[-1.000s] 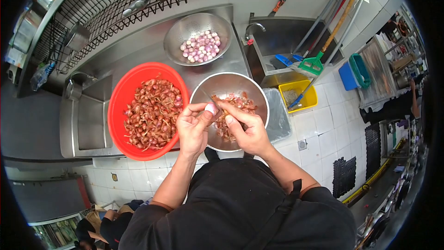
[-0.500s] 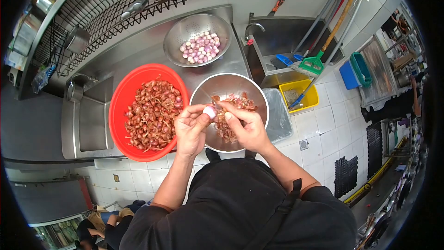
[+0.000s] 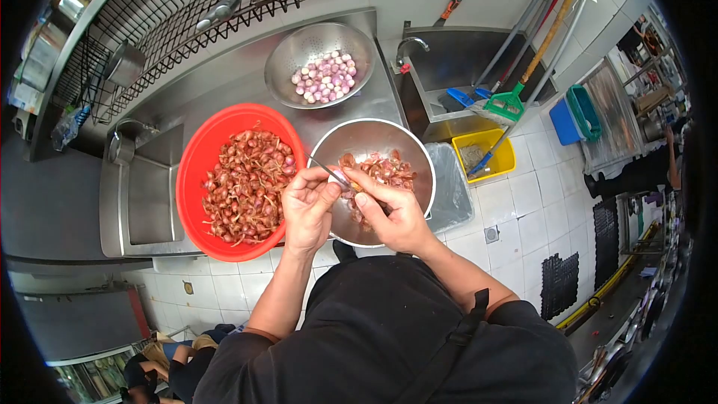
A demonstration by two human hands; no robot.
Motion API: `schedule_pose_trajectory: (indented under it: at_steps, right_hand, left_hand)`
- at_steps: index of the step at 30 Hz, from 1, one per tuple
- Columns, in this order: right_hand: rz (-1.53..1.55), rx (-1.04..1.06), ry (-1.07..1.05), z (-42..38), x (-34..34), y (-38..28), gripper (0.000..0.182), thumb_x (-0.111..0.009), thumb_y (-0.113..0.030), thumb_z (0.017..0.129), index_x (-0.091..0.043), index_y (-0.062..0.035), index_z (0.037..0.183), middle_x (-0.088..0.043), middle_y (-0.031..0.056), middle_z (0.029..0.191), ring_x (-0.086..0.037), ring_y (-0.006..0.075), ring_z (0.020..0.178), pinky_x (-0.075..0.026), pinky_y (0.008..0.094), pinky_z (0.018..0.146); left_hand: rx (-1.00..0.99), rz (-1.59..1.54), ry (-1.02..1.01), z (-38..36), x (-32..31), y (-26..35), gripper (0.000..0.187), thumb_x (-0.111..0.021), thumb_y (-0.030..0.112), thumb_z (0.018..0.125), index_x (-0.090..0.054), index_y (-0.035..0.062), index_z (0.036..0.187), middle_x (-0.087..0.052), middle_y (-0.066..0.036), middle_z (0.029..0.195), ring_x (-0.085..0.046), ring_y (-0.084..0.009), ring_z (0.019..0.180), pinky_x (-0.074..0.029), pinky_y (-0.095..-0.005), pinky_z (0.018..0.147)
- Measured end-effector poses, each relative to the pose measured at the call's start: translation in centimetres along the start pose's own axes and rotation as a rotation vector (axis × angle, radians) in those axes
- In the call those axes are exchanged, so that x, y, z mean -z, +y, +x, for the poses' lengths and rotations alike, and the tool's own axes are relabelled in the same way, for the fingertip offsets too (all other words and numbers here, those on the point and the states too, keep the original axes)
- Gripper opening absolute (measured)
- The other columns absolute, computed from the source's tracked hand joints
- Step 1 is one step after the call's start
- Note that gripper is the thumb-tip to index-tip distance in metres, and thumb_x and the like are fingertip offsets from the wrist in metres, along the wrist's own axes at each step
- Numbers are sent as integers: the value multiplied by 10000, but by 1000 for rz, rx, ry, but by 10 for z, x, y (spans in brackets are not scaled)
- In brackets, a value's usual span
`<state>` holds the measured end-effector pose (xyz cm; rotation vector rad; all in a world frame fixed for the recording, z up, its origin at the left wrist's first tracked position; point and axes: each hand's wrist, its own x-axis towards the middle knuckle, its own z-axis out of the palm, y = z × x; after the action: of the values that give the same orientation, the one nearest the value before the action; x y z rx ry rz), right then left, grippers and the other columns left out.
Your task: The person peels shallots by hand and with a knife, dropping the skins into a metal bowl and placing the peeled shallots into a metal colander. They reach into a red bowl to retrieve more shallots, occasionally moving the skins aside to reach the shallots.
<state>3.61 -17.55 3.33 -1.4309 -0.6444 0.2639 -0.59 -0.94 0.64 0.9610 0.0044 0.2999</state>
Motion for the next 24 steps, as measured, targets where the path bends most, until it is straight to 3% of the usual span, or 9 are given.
schedule_pose_trajectory:
  at_steps: [3, 8, 10, 11, 15, 19, 21, 22, 24]
  right_hand:
    - [1, 13, 29, 2, 1, 3, 366, -555, -56, 963, -570, 35, 1317, -649, 175, 1258, -614, 191, 1160, -455, 311, 1004]
    - [24, 9, 74, 3, -2, -1, 344, -543, -59, 978, -583, 29, 1308, -679, 140, 1203, -615, 168, 1128, -460, 300, 988]
    - [78, -300, 76, 2, 1, -10, 335, -537, -65, 988, -589, 30, 1304, -692, 81, 1116, -630, 107, 975, -498, 261, 873]
    - [76, -298, 73, 2, 3, -10, 335, -537, -65, 988, -589, 30, 1304, -692, 81, 1116, -630, 107, 975, -498, 261, 873]
    - [97, -99, 195, 3, 6, 10, 342, -529, -81, 1001, -568, 41, 1319, -620, -23, 907, -479, -6, 723, -421, 169, 634]
    - [70, -87, 342, -3, 19, 40, 314, -530, -105, 998, -606, 45, 1263, -663, 34, 875, -517, 66, 700, -483, 271, 671]
    - [-126, -332, 172, -4, 32, 75, 305, -529, -166, 997, -638, 38, 1195, -690, 107, 870, -567, 117, 713, -489, 308, 712]
    - [-369, -522, -85, -2, 44, 68, 329, -527, -230, 991, -653, 30, 1150, -695, 197, 895, -659, 210, 794, -499, 335, 769]
    - [-410, -445, -31, -13, 37, 80, 328, -532, -233, 985, -659, 30, 1134, -692, 225, 918, -671, 269, 854, -500, 360, 798]
  left_hand:
    - [19, -26, 2, 1, 2, -1, 231, -659, -44, 897, -595, -21, 1118, -673, -127, 1103, -666, -159, 960, -542, -294, 878]
    - [27, -70, -12, 0, 6, -3, 256, -646, -24, 912, -583, -14, 1159, -671, -141, 1123, -668, -183, 996, -546, -323, 905]
    - [41, -125, -30, 0, 7, -5, 276, -635, -19, 920, -569, -11, 1188, -668, -151, 1138, -666, -202, 1026, -546, -336, 926]
    - [88, -214, -36, 0, 6, -4, 289, -614, -2, 936, -549, -6, 1218, -652, -166, 1175, -656, -230, 1063, -543, -357, 948]
    - [236, -400, -24, 1, 8, 1, 303, -554, 66, 982, -522, 24, 1280, -589, -197, 1285, -602, -302, 1186, -522, -424, 1013]
    - [250, -393, 0, 5, 8, 1, 293, -547, 101, 993, -531, 43, 1280, -578, -181, 1300, -611, -276, 1150, -537, -402, 958]
    - [144, -296, 53, 14, 17, -4, 305, -579, 106, 979, -538, 60, 1278, -608, -147, 1252, -618, -235, 1079, -533, -361, 880]
    - [18, -181, 108, 26, 8, 5, 299, -606, 110, 966, -548, 62, 1256, -624, -121, 1212, -611, -192, 1020, -513, -324, 828]
    - [-327, 156, 117, 66, -2, 26, 245, -600, 9, 948, -563, 6, 1190, -654, -109, 1114, -622, -153, 997, -519, -291, 841]
